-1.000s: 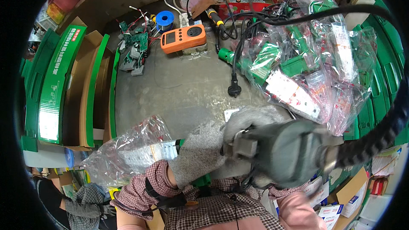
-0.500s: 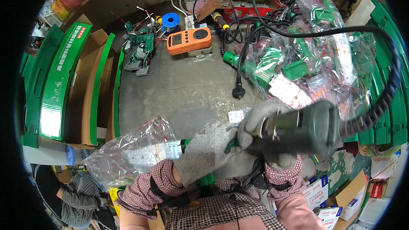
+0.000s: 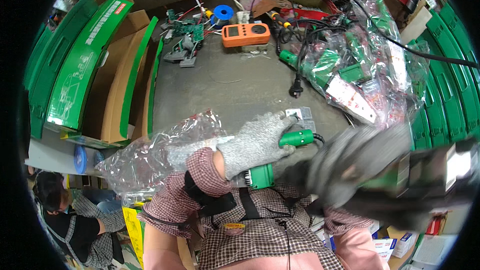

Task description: Assembling the internal wiring and components of a handheld plastic device in a workshop environment.

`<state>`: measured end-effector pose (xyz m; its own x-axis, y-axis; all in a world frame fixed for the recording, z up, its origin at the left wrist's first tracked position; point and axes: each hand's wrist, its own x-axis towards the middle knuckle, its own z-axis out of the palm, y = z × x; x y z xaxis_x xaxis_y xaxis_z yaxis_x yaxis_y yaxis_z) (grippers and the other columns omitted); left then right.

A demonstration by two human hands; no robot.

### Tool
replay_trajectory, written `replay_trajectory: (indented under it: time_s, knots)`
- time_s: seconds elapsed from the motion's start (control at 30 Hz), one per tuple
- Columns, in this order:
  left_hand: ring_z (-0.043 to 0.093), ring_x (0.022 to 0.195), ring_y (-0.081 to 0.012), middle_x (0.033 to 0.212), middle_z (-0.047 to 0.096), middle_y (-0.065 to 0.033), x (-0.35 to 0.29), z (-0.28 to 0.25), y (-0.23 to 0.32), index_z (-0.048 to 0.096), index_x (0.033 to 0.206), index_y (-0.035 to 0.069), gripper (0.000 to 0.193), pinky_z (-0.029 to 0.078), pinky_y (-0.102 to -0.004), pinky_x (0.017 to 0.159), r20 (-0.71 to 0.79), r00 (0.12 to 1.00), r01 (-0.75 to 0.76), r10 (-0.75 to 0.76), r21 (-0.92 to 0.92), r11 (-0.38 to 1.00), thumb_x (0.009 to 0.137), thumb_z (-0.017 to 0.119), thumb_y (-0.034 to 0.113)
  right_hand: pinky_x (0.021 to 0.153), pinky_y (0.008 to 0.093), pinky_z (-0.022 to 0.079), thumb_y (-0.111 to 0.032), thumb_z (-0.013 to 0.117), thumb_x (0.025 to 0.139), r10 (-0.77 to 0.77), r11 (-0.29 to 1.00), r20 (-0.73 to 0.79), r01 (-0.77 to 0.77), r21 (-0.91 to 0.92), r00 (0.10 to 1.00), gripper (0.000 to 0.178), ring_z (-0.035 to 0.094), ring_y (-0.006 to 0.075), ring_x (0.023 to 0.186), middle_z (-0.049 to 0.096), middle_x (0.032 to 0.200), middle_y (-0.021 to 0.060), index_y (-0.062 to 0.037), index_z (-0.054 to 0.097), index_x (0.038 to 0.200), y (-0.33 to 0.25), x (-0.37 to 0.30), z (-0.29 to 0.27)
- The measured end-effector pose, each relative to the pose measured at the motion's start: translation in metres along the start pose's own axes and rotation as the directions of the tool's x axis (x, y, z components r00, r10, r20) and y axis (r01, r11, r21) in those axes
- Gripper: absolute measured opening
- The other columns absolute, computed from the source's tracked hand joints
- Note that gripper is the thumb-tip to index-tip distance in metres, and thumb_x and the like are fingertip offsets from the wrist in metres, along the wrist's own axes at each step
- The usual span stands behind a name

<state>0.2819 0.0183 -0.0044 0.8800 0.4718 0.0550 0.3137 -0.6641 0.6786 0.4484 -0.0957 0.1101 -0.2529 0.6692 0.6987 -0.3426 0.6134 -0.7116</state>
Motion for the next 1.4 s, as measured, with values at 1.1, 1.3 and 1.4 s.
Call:
replay_trajectory:
  time_s: [1.1,1.3,1.4]
  knots:
    - [0.067,0.097,-0.0372,0.096,0.071,-0.0206,-0.015,0.001,-0.008,0.074,0.104,0.005,0.038,0.054,-0.0477,0.088,-0.133,0.987,-0.076,0.091,0.116,0.99,0.084,0.069,0.037,0.061,0.0382,0.059,-0.065,0.063,0.089,0.219,0.975,-0.012,-0.219,0.027,0.976,0.078,0.073,0.0284,0.078,0.069,0.105,0.0232,0.004,0.054,0.125,0.073,-0.014,0.059]
    - [0.066,0.099,-0.0363,0.097,0.07,-0.0197,-0.015,0.001,-0.008,0.073,0.103,0.004,0.039,0.053,-0.0489,0.089,-0.106,0.993,-0.043,0.058,0.135,0.99,0.08,0.071,0.036,0.061,0.0389,0.059,-0.065,0.064,0.089,0.126,0.976,-0.122,-0.101,0.19,0.985,0.078,0.073,0.0291,0.078,0.069,0.104,0.0235,0.0047,0.055,0.124,0.059,-0.026,0.05]
    - [0.065,0.102,-0.0362,0.1,0.07,-0.0187,-0.016,-0.006,-0.001,0.071,0.106,0.006,0.04,0.053,-0.0492,0.089,-0.075,0.997,-0.007,0.018,0.137,0.991,0.081,0.071,0.038,0.061,0.0392,0.059,-0.065,0.064,0.089,0.078,0.954,-0.177,-0.022,0.298,0.981,0.078,0.073,0.0294,0.078,0.069,0.103,0.0237,0.005,0.055,0.123,0.049,-0.037,0.037]
